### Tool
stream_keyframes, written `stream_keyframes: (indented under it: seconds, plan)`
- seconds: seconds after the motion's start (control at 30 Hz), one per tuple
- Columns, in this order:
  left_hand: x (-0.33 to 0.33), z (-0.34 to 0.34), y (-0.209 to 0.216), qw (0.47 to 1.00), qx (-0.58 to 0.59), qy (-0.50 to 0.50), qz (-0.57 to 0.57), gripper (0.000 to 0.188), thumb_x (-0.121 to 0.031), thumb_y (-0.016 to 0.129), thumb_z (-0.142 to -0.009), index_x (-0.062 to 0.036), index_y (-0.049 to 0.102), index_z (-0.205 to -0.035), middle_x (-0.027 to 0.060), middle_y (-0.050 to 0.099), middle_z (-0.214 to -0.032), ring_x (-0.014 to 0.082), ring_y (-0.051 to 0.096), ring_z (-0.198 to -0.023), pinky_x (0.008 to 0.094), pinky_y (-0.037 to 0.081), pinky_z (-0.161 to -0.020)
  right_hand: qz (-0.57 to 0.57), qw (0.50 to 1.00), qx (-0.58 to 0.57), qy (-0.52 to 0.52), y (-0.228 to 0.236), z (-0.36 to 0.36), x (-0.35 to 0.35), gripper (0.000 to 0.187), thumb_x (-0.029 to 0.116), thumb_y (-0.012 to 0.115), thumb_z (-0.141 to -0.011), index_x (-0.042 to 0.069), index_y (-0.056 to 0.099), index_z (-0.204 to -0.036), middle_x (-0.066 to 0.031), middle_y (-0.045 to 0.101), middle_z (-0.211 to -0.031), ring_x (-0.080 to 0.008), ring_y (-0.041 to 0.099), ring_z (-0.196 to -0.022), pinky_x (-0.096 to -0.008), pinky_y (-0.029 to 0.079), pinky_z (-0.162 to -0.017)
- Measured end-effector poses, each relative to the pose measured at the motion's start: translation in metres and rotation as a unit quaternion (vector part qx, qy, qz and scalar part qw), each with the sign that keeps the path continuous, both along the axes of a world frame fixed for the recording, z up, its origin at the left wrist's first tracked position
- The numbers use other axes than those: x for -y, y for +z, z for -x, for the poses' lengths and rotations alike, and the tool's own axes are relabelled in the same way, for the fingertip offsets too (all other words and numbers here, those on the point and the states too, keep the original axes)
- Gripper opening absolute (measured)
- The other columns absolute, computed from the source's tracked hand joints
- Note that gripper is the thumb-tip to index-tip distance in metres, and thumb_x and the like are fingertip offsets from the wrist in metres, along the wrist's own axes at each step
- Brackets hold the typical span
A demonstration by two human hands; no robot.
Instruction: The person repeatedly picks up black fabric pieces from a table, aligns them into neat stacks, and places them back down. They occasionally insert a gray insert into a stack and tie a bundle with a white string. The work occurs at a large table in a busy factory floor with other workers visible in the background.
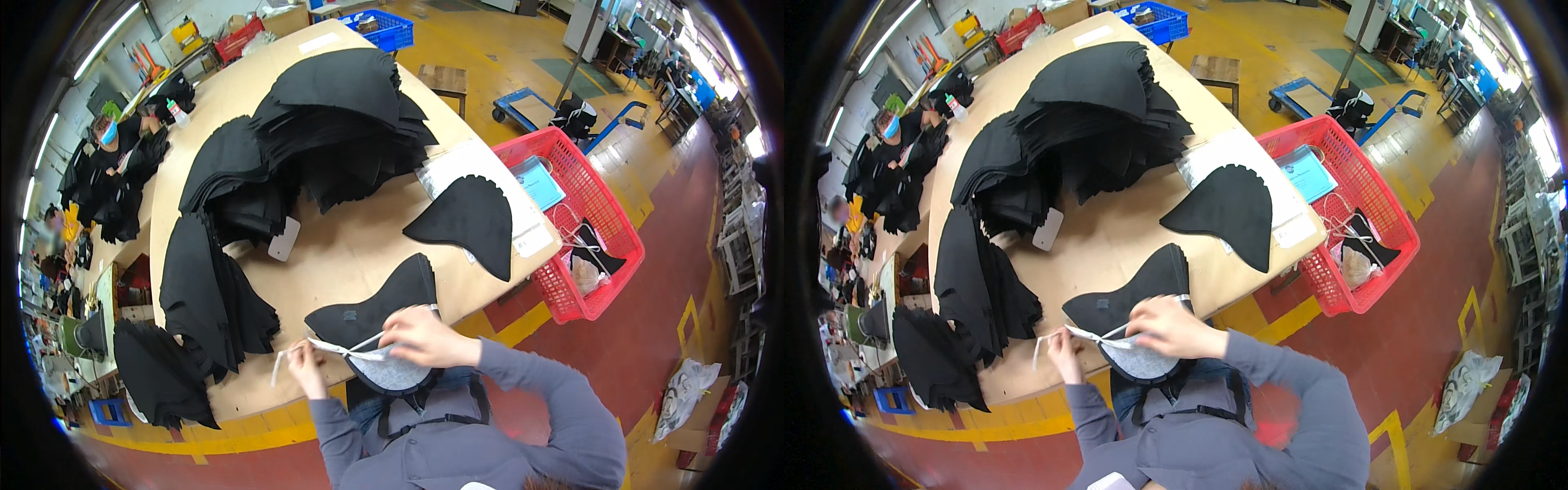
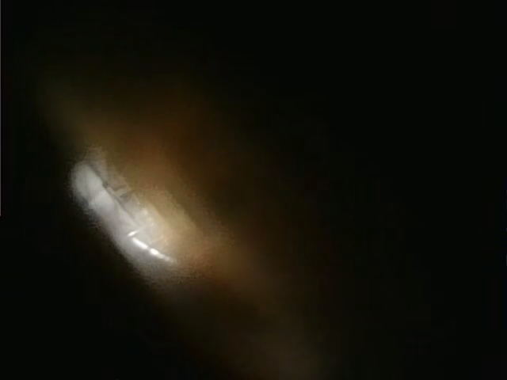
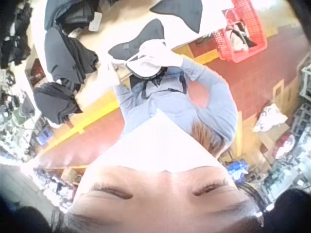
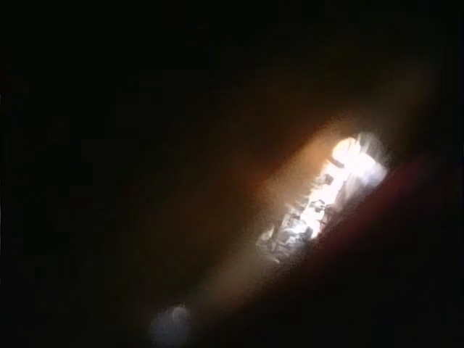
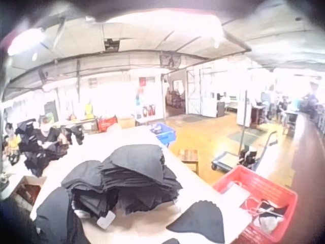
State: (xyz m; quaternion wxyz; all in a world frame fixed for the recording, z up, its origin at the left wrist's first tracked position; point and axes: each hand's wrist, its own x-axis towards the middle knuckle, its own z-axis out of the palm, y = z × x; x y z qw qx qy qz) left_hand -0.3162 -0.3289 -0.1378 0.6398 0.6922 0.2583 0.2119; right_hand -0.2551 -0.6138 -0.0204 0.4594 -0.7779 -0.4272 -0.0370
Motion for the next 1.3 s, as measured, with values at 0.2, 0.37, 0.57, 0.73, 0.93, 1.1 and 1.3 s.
stream_keyframes:
  seconds: [0.2, 0.37, 0.57, 0.73, 0.93, 1.1, 1.3]
  plan:
    - [0.043, 0.016, 0.031, 0.974, -0.146, -0.133, 0.114, 0.064, -0.043, 0.065, -0.092, 0.0055, 0.049, -0.130, 0.0164, 0.063, -0.113, 0.0219, 0.062, -0.095, 0.0324, 0.049, -0.085, -0.245, 0.784, -0.532, -0.205, -0.069, 0.018, 0.027, 0.061, 0.034, 0.059, -0.097, -0.004, 0.039, -0.140, -0.0163, 0.052, -0.134, -0.0233, 0.055, -0.118, -0.0324, 0.042, -0.101]
    - [0.110, 0.001, 0.077, 0.981, -0.084, -0.117, 0.131, 0.090, -0.017, 0.081, -0.079, 0.0051, 0.024, -0.145, 0.0172, 0.041, -0.139, 0.0251, 0.040, -0.127, 0.0350, 0.031, -0.109, -0.327, 0.670, -0.623, -0.236, -0.028, 0.014, 0.030, 0.062, 0.033, 0.076, -0.083, -0.005, 0.052, -0.126, -0.0131, 0.063, -0.114, -0.0195, 0.061, -0.104, -0.0312, 0.047, -0.093]
    - [0.156, -0.026, 0.141, 0.867, 0.110, -0.470, 0.123, 0.068, -0.037, 0.072, -0.086, 0.0016, 0.044, -0.135, 0.0130, 0.052, -0.126, 0.0246, 0.048, -0.120, 0.0359, 0.037, -0.103, -0.586, 0.522, -0.539, -0.306, -0.056, 0.065, 0.138, 0.055, 0.039, 0.059, -0.085, -0.001, 0.058, -0.123, -0.0179, 0.066, -0.116, -0.0324, 0.066, -0.102, -0.0435, 0.051, -0.095]
    - [0.211, -0.208, 0.072, 0.888, -0.016, -0.367, -0.278, 0.063, -0.039, 0.074, -0.080, -0.0004, 0.053, -0.126, 0.0170, 0.055, -0.126, 0.0337, 0.048, -0.121, 0.0428, 0.040, -0.102, -0.640, 0.525, -0.329, -0.455, -0.029, 0.102, 0.196, 0.068, 0.057, 0.053, -0.089, 0.008, 0.053, -0.136, -0.0090, 0.061, -0.130, -0.0290, 0.059, -0.115, -0.0421, 0.047, -0.099]
    - [0.209, -0.258, 0.030, 0.851, -0.150, -0.436, -0.250, 0.053, -0.030, 0.082, -0.070, -0.0014, 0.059, -0.108, 0.0211, 0.058, -0.118, 0.0337, 0.053, -0.114, 0.0415, 0.044, -0.094, -0.635, 0.576, -0.208, -0.471, -0.027, 0.108, 0.249, 0.065, 0.055, 0.049, -0.094, 0.009, 0.048, -0.140, -0.0095, 0.057, -0.134, -0.0292, 0.056, -0.120, -0.0427, 0.045, -0.105]
    - [0.140, -0.196, 0.006, 0.900, -0.062, -0.416, -0.117, 0.027, -0.011, 0.076, -0.077, -0.0052, 0.050, -0.083, 0.0078, 0.055, -0.082, 0.0212, 0.057, -0.079, 0.0321, 0.047, -0.074, -0.556, 0.680, -0.187, -0.440, 0.012, 0.048, 0.253, 0.064, 0.054, 0.042, -0.097, 0.010, 0.043, -0.144, -0.0137, 0.051, -0.142, -0.0311, 0.052, -0.127, -0.0464, 0.042, -0.108]
    - [0.037, -0.056, 0.024, 0.950, -0.132, -0.259, 0.115, 0.028, 0.002, 0.069, -0.084, -0.0068, 0.045, -0.094, 0.0034, 0.060, -0.092, 0.0122, 0.059, -0.092, 0.0272, 0.049, -0.084, -0.505, 0.650, -0.480, -0.303, 0.023, -0.057, 0.259, 0.058, 0.046, 0.057, -0.093, -0.001, 0.058, -0.127, -0.0145, 0.065, -0.121, -0.0263, 0.065, -0.107, -0.0364, 0.050, -0.096]
